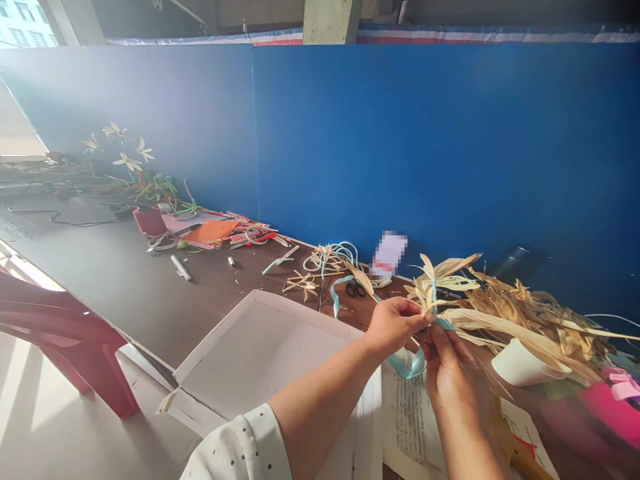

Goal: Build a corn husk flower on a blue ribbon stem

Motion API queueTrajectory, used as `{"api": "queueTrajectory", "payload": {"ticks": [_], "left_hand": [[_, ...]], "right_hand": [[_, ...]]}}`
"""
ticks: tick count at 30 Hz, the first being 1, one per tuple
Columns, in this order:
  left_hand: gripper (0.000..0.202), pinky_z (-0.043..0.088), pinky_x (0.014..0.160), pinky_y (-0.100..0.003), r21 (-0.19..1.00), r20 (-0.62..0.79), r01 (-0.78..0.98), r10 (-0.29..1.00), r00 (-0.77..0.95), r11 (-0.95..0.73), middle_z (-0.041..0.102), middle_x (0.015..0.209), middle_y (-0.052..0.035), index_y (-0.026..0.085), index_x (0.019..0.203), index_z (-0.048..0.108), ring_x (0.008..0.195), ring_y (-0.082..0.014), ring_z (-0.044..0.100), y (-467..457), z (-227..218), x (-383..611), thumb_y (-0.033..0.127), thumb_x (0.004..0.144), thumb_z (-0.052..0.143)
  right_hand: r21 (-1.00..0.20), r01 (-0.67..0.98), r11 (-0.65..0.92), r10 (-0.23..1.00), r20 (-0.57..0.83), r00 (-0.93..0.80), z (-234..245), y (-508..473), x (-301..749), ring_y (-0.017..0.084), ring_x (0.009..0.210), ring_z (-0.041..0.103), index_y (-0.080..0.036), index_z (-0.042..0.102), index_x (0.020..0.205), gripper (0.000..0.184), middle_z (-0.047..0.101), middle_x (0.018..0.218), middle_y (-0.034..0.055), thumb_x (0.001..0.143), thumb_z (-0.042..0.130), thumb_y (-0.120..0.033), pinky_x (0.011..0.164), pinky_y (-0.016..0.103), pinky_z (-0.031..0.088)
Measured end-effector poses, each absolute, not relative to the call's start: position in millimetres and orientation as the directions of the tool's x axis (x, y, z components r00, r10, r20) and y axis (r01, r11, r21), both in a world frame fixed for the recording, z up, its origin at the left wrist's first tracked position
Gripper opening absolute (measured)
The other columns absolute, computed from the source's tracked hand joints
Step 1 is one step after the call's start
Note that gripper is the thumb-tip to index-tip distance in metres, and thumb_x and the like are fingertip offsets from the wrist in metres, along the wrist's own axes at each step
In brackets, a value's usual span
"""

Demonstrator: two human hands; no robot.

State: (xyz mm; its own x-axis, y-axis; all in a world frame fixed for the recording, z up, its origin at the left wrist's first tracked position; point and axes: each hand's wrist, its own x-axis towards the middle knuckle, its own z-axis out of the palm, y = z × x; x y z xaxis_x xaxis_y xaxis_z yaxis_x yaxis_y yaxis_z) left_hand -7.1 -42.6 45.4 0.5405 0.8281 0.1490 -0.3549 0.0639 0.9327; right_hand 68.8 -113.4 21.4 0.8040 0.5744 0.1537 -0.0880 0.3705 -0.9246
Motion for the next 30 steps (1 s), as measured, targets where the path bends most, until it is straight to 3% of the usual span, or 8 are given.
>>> {"api": "queueTrajectory", "payload": {"ticks": [7,11,15,20,30], "left_hand": [[0.045,0.042,0.053,-0.020,0.884,0.103,-0.441,0.858,0.504,0.153,0.059,0.063,-0.0006,0.011,0.068,0.063,0.056,-0.0072,0.050,-50,45,-2,0.047,0.049,0.081],[0.034,0.044,0.055,-0.020,0.897,0.129,-0.434,0.886,0.445,0.087,0.060,0.065,-0.0006,0.012,0.069,0.065,0.059,-0.0088,0.054,-53,41,1,0.040,0.056,0.079],[0.019,0.046,0.060,-0.020,0.897,0.173,-0.442,0.891,0.420,0.034,0.061,0.067,0.0004,0.013,0.071,0.064,0.062,-0.0090,0.056,-55,39,2,0.026,0.062,0.075],[0.015,0.047,0.060,-0.021,0.903,0.178,-0.427,0.871,0.458,0.040,0.062,0.068,0.0003,0.013,0.072,0.063,0.062,-0.0097,0.057,-54,40,-1,0.023,0.065,0.072],[0.014,0.044,0.063,-0.020,0.920,0.368,-0.285,0.847,0.384,-0.271,0.059,0.075,0.0002,0.016,0.076,0.068,0.069,-0.0102,0.055,-54,40,-6,0.029,0.070,0.070]], "right_hand": [[-0.881,-0.212,0.423,0.588,0.089,0.804,28,-114,62,0.009,0.070,0.060,-0.018,0.070,0.083,0.030,0.068,0.083,0.0003,0.059,0.082,-0.032,0.059,0.016,0.049],[-0.842,-0.280,0.461,0.592,0.056,0.804,28,-113,59,0.005,0.064,0.057,-0.018,0.069,0.082,0.032,0.067,0.078,-0.0018,0.056,0.084,-0.029,0.056,0.012,0.046],[-0.860,-0.243,0.448,0.587,0.078,0.806,24,-113,62,0.006,0.064,0.058,-0.018,0.069,0.083,0.029,0.067,0.079,-0.0013,0.060,0.081,-0.031,0.056,0.014,0.047],[-0.920,-0.145,0.364,0.578,0.101,0.810,22,-118,65,0.008,0.059,0.057,-0.018,0.068,0.081,0.029,0.065,0.070,-0.0019,0.062,0.080,-0.036,0.052,0.017,0.045],[-0.900,-0.215,0.379,0.619,0.073,0.782,28,-117,59,0.008,0.056,0.055,-0.020,0.067,0.076,0.026,0.064,0.067,-0.0016,0.063,0.079,-0.040,0.050,0.018,0.046]]}}
